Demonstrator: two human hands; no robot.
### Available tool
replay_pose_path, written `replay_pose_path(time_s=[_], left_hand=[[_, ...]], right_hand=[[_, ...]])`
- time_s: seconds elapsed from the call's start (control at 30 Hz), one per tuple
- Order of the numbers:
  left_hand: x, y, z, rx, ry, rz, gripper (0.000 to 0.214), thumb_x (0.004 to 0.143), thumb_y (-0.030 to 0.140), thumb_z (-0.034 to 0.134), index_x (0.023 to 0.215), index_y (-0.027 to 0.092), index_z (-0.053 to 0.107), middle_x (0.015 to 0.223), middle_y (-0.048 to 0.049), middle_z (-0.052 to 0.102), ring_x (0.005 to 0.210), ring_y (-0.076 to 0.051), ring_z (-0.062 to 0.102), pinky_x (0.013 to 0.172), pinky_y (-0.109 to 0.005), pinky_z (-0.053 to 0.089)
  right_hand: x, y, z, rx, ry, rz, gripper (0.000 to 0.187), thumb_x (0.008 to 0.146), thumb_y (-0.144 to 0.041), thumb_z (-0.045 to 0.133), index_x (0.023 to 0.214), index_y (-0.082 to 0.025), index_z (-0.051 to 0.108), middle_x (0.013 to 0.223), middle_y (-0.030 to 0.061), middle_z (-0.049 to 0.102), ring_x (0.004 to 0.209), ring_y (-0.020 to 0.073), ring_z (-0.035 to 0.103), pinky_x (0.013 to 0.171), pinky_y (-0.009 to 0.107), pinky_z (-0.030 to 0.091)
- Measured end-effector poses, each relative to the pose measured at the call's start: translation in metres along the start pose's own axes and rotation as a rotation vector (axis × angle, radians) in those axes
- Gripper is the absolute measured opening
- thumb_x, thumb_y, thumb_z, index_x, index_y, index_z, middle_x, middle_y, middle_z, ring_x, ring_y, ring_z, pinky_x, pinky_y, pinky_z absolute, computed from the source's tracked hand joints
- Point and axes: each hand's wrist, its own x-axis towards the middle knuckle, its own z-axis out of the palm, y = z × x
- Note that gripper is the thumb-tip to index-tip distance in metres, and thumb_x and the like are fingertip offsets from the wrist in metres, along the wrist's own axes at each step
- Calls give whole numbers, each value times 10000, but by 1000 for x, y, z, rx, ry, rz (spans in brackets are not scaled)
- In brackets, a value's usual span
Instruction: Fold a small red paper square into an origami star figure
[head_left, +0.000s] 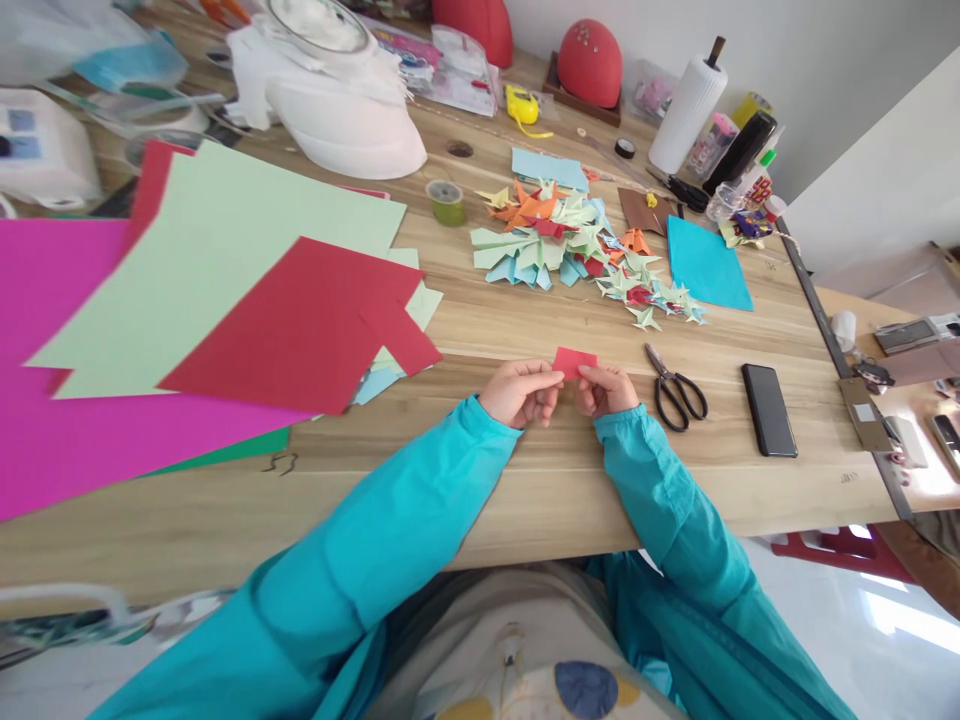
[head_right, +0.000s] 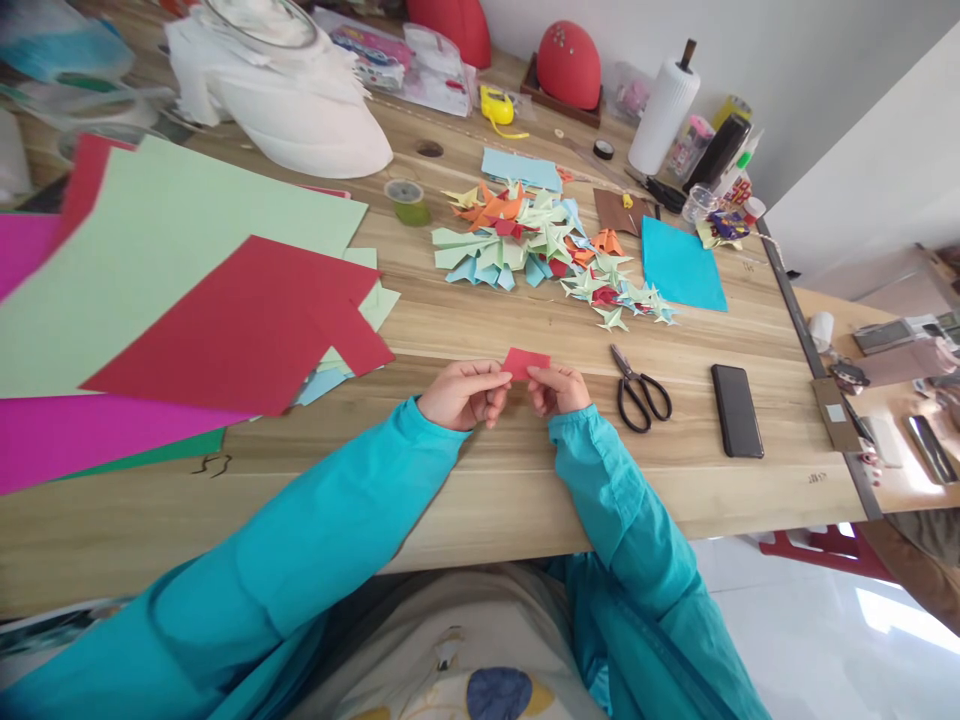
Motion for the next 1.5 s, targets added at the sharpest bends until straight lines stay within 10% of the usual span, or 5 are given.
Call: replay_pose_path(time_s=[0.9, 1.5], left_hand=[[1, 4, -2, 71, 158, 77, 310, 588, 390, 719, 570, 130, 552, 379, 26, 512, 271, -89, 433, 269, -207, 364], [0, 3, 0, 82, 104, 29, 243, 667, 315, 664, 588, 101, 579, 422, -3, 545, 302, -102, 468, 300, -230, 417]], right_hand=[[-3, 1, 1, -58, -73, 21, 274, 620, -395, 650, 604, -122, 632, 422, 25, 595, 334, 102, 501, 334, 199, 387], [-3, -1, 4, -86, 130, 6, 256, 622, -356, 621, 507, -134, 564, 335, 6, 529, 240, 90, 423, 257, 191, 310]])
